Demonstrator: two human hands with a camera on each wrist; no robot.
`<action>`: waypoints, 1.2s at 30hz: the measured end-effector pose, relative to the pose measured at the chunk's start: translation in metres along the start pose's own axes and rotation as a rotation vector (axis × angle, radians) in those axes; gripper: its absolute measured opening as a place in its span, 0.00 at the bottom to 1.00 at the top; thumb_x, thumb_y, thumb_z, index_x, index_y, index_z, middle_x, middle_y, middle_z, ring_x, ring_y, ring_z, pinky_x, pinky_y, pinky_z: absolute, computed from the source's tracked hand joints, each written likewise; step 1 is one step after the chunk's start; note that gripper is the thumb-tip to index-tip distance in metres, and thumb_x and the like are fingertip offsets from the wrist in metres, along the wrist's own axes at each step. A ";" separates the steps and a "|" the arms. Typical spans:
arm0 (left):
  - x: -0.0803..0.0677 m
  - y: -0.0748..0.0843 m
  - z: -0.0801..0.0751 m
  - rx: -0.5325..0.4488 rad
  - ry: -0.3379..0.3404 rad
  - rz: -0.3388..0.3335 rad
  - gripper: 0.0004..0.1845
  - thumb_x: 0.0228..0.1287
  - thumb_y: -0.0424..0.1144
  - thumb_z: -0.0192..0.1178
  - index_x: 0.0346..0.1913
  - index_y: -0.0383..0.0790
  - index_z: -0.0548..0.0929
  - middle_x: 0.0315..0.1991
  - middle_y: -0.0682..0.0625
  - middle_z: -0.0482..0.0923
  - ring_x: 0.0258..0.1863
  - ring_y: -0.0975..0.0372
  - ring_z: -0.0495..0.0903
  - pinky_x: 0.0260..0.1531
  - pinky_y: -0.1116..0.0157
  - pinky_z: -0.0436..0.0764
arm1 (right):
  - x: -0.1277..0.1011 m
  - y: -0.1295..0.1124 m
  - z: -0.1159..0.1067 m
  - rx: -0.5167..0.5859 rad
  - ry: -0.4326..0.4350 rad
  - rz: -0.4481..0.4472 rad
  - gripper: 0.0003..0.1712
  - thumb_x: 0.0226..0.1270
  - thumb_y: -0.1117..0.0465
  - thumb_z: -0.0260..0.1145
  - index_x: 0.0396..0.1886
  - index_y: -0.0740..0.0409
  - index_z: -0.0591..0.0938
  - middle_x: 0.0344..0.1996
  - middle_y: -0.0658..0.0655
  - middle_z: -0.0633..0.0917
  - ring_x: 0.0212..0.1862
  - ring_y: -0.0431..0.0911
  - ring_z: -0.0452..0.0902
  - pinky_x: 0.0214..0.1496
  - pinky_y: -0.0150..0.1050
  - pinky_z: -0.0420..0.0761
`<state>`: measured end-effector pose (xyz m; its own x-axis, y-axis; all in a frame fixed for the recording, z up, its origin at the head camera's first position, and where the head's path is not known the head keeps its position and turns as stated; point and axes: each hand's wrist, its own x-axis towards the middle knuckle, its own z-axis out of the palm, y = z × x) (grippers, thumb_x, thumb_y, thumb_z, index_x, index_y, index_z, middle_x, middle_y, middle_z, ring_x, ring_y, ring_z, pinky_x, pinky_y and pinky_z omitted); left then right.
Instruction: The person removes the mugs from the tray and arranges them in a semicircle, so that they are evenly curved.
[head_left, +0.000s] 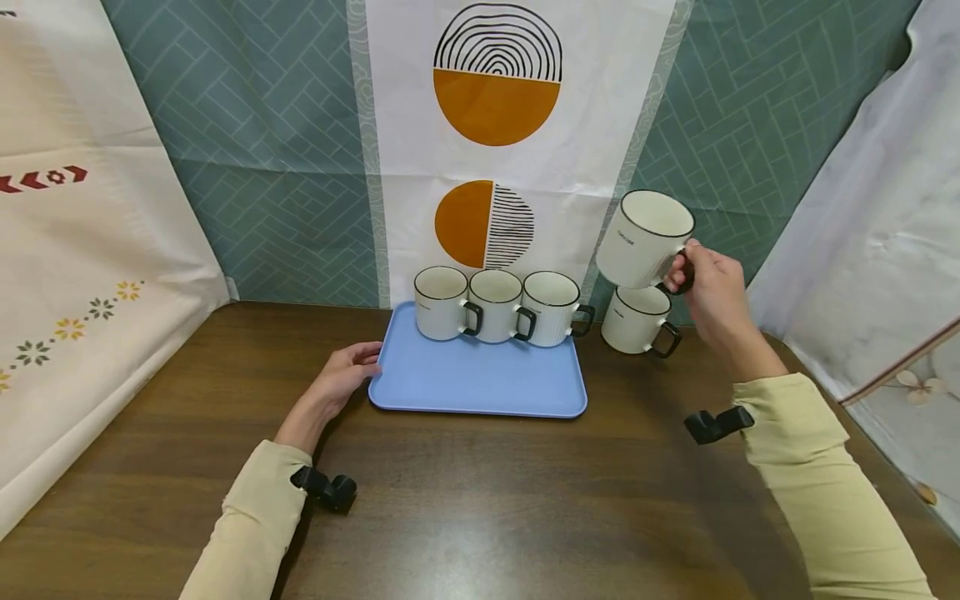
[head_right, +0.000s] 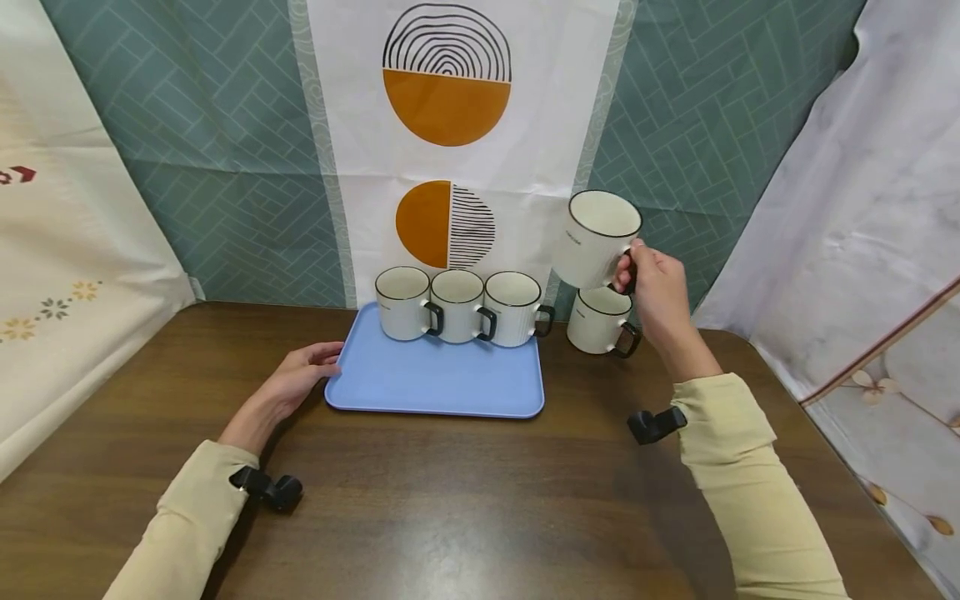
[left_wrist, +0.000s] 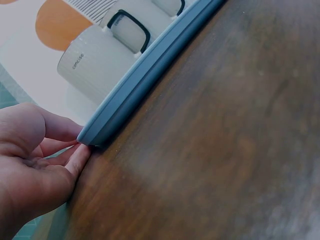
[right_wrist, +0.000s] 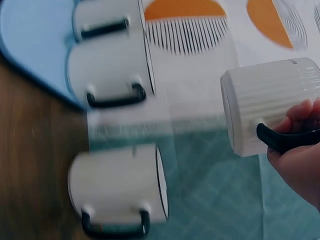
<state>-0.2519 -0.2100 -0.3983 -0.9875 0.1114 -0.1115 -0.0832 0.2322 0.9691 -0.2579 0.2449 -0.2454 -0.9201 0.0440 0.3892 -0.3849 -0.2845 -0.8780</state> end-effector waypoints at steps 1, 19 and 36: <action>0.000 0.000 0.000 -0.003 0.000 -0.003 0.27 0.69 0.25 0.48 0.69 0.23 0.59 0.65 0.29 0.62 0.65 0.45 0.62 0.64 0.52 0.64 | 0.002 -0.002 -0.006 0.008 0.022 -0.007 0.22 0.77 0.64 0.49 0.19 0.64 0.74 0.19 0.53 0.71 0.23 0.43 0.64 0.26 0.30 0.71; 0.000 0.003 0.004 -0.013 0.002 -0.006 0.27 0.69 0.24 0.48 0.69 0.23 0.59 0.65 0.29 0.62 0.65 0.44 0.62 0.65 0.52 0.63 | 0.002 0.006 -0.116 0.121 0.150 0.106 0.20 0.76 0.69 0.44 0.21 0.67 0.72 0.17 0.55 0.73 0.18 0.42 0.67 0.19 0.32 0.71; -0.002 0.002 0.001 -0.025 0.009 -0.003 0.27 0.69 0.24 0.48 0.69 0.22 0.59 0.65 0.28 0.62 0.65 0.44 0.62 0.65 0.51 0.63 | -0.029 0.050 -0.152 0.028 0.121 0.269 0.19 0.78 0.65 0.43 0.26 0.64 0.73 0.20 0.53 0.73 0.21 0.42 0.68 0.23 0.32 0.71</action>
<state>-0.2504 -0.2085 -0.3960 -0.9884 0.1022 -0.1121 -0.0889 0.2086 0.9740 -0.2620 0.3749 -0.3432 -0.9915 0.0766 0.1056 -0.1251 -0.3277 -0.9365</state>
